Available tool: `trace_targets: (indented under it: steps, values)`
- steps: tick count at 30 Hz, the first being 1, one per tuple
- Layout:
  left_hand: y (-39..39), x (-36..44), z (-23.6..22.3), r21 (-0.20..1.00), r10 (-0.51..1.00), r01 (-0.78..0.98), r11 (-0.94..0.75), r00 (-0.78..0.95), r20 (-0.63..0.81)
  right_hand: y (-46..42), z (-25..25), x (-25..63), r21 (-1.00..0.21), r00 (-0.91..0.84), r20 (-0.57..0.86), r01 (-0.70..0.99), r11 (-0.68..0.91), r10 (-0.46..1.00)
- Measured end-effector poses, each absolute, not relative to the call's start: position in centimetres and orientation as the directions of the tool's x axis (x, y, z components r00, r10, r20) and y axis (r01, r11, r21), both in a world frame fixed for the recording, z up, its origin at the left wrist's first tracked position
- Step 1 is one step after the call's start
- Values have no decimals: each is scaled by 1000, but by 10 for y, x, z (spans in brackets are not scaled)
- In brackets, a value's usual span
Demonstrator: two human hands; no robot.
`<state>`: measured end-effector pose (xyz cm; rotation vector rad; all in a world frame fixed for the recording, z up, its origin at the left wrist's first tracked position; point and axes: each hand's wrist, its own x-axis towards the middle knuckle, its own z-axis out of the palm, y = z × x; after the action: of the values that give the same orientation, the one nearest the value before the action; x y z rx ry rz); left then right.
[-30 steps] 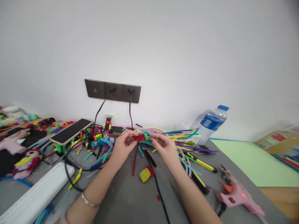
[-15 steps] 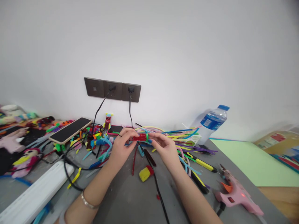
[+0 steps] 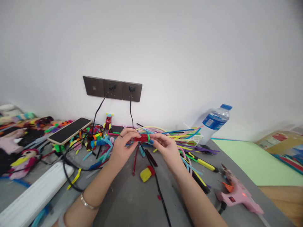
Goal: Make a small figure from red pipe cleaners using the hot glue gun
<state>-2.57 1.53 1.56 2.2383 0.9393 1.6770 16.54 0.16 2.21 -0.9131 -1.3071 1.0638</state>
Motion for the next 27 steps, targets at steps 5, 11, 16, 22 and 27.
trace_targets:
  steps: [5, 11, 16, 22, 27]
  values:
    - [14, -25, 17, 495, 578, 361, -790, 173, 797, 1, 24, 166, -958, -31, 283, -68, 280, 959]
    - [14, -26, 19, 488, 575, 365, -793, 183, 798, 1, 22, 163, -958, -20, 275, -83, 273, 961]
    - [15, -26, 18, 500, 579, 354, -791, 168, 798, 0, 21, 161, -959, 6, 272, -87, 271, 962]
    - [16, -27, 15, 542, 612, 346, -766, 134, 779, 0, 21, 162, -965, 13, 251, -73, 251, 968]
    - [15, -26, 16, 530, 606, 351, -772, 156, 780, -1, 22, 159, -967, -8, 239, -95, 237, 971]
